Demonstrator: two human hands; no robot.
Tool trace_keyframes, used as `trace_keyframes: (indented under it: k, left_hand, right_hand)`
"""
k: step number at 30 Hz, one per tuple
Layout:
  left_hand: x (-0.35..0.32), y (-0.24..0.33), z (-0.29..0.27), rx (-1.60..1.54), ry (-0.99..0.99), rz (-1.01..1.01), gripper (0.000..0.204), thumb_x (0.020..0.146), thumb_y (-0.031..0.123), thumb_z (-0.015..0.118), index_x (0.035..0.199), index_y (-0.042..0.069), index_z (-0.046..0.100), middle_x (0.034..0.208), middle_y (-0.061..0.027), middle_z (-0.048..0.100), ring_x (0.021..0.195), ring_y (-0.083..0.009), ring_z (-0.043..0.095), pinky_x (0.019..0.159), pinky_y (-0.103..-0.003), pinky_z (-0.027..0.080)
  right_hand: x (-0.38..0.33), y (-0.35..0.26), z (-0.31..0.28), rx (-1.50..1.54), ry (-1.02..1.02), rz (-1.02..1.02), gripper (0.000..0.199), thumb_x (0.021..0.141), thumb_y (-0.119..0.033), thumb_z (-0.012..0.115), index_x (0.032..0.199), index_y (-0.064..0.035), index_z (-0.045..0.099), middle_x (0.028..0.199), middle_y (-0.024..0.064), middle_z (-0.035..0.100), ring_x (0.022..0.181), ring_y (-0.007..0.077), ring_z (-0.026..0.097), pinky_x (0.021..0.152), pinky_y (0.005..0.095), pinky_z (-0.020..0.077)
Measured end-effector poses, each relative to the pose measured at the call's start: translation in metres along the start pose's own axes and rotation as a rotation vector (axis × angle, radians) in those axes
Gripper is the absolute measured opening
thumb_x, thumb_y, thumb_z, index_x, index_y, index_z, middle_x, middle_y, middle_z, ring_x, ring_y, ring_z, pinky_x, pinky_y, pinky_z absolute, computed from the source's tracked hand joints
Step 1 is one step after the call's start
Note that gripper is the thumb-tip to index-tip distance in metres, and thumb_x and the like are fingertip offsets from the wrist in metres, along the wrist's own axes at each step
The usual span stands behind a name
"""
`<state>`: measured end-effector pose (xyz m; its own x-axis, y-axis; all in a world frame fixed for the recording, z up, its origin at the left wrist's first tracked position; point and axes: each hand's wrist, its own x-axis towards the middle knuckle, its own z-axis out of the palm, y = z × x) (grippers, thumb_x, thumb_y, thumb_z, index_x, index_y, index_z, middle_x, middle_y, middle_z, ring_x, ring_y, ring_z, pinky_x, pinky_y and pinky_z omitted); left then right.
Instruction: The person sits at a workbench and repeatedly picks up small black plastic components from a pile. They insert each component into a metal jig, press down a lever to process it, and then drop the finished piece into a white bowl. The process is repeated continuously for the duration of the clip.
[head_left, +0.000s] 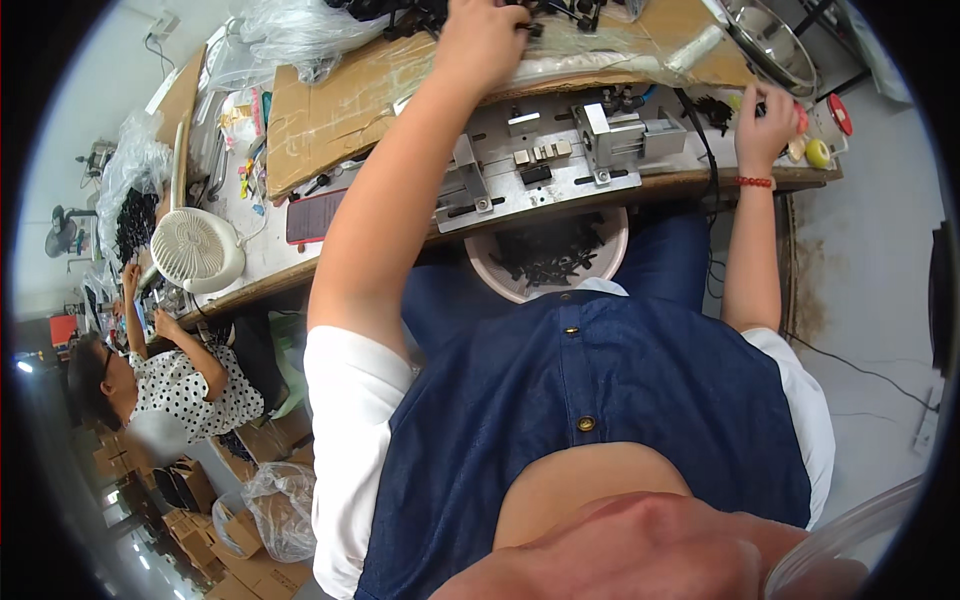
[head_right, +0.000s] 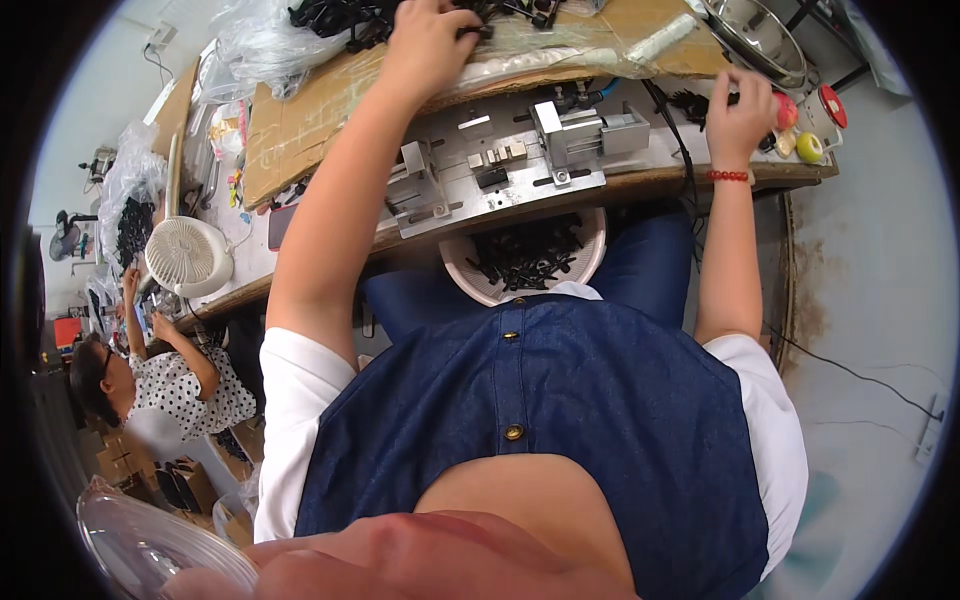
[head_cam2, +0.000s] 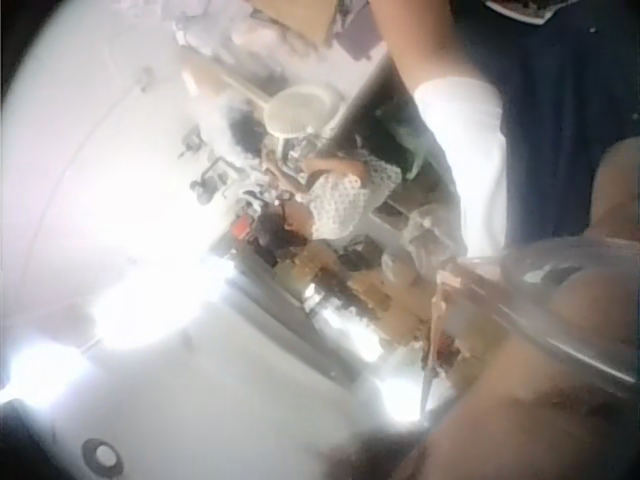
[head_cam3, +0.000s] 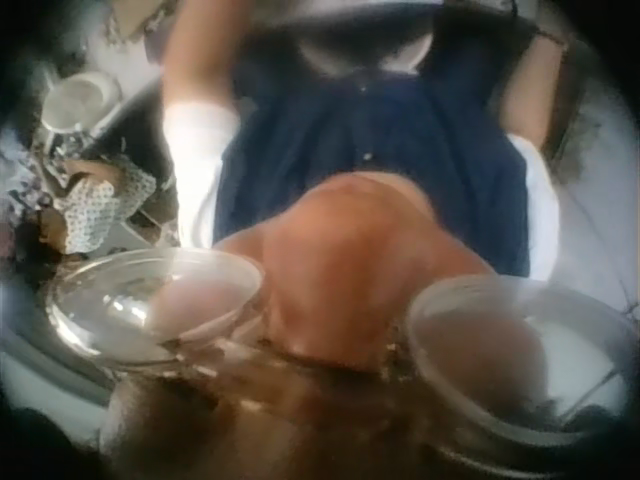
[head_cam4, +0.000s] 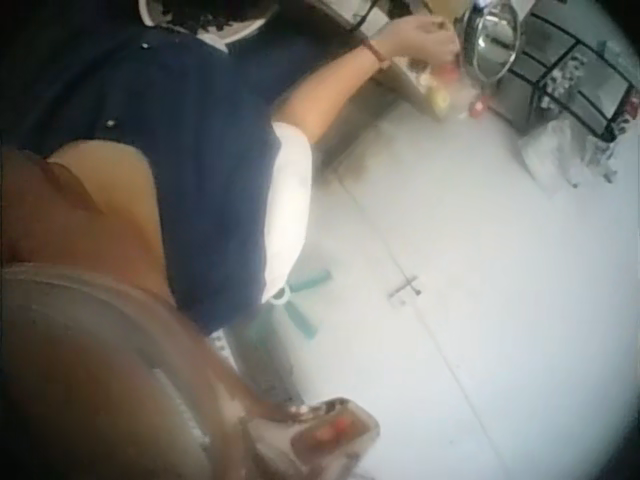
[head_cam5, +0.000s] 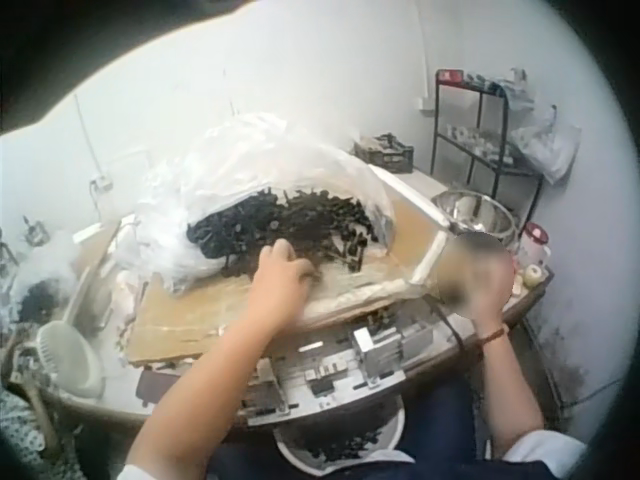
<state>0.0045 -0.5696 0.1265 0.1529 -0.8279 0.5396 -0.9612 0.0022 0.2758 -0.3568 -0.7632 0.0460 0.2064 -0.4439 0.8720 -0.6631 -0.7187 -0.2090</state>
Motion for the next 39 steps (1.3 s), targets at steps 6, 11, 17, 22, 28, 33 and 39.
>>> trace_keyframes:
  k: [6, 11, 17, 22, 28, 33, 39]
  left_hand:
    - [-0.03, -0.046, -0.035, 0.116, -0.095, 0.122, 0.025, 0.087, 0.018, 0.072, 0.111, 0.016, 0.079, 0.092, -0.0088, 0.064, 0.094, -0.0314, 0.06, 0.091, -0.044, 0.049]
    - [-0.04, -0.025, -0.045, 0.014, -0.049, 0.078, 0.024, 0.089, 0.025, 0.075, 0.111, 0.017, 0.079, 0.089, -0.0091, 0.066, 0.094, -0.0316, 0.061, 0.087, -0.043, 0.049]
    - [-0.059, -0.043, -0.052, 0.025, 0.087, -0.002, 0.025, 0.091, 0.028, 0.076, 0.113, 0.015, 0.078, 0.09, -0.0086, 0.068, 0.088, -0.0279, 0.065, 0.079, -0.038, 0.052]
    - [-0.067, -0.04, -0.056, -0.286, 0.256, -0.164, 0.022, 0.093, 0.017, 0.076, 0.113, 0.01, 0.078, 0.093, -0.0078, 0.072, 0.081, -0.0151, 0.068, 0.072, -0.029, 0.054]
    - [-0.08, -0.034, -0.061, -0.37, 0.34, -0.201, 0.027, 0.093, 0.005, 0.072, 0.12, 0.004, 0.073, 0.104, -0.0117, 0.075, 0.082, -0.0185, 0.072, 0.07, -0.029, 0.057]
    - [-0.084, -0.023, -0.062, -0.395, 0.272, -0.188, 0.027, 0.093, 0.003, 0.071, 0.12, 0.003, 0.073, 0.104, -0.0116, 0.074, 0.084, -0.0184, 0.072, 0.07, -0.029, 0.057]
    - [-0.089, -0.01, -0.064, -0.381, 0.307, -0.088, 0.027, 0.091, 0.003, 0.071, 0.118, 0.004, 0.073, 0.102, -0.0142, 0.073, 0.085, -0.0239, 0.071, 0.072, -0.032, 0.057]
  right_hand:
    - [0.082, -0.131, 0.053, 0.449, -0.351, -0.215, 0.017, 0.095, -0.015, 0.068, 0.106, -0.0024, 0.067, 0.096, 0.0126, 0.065, 0.088, 0.0289, 0.063, 0.08, 0.0381, 0.0502]
    - [0.101, -0.148, 0.115, 0.242, -0.671, -0.179, 0.023, 0.093, -0.021, 0.068, 0.107, -0.0033, 0.066, 0.107, 0.0213, 0.059, 0.102, 0.0415, 0.061, 0.091, 0.0476, 0.0492]
    - [0.092, -0.175, 0.095, 0.471, -0.695, -0.297, 0.019, 0.091, -0.015, 0.069, 0.105, -0.002, 0.065, 0.103, 0.0194, 0.057, 0.097, 0.0386, 0.062, 0.087, 0.0455, 0.0501]
    - [0.09, -0.185, 0.052, 0.533, -0.477, -0.083, 0.02, 0.089, -0.001, 0.066, 0.109, -0.0004, 0.065, 0.106, 0.018, 0.063, 0.092, 0.0348, 0.063, 0.083, 0.0438, 0.0515]
    - [0.0, -0.24, -0.027, 0.818, -0.509, -0.249, 0.019, 0.089, -0.005, 0.073, 0.107, -0.0048, 0.068, 0.105, 0.0113, 0.067, 0.096, 0.0301, 0.065, 0.09, 0.0387, 0.0511]
    - [-0.059, -0.242, -0.048, 0.711, -0.67, -0.358, 0.026, 0.086, -0.001, 0.072, 0.111, -0.0041, 0.066, 0.124, 0.0097, 0.064, 0.111, 0.0325, 0.058, 0.097, 0.0416, 0.0501]
    - [-0.071, -0.243, -0.029, 0.508, -0.647, -0.481, 0.022, 0.087, -0.005, 0.07, 0.109, -0.0042, 0.067, 0.126, 0.0065, 0.065, 0.11, 0.0306, 0.057, 0.096, 0.0392, 0.0517]
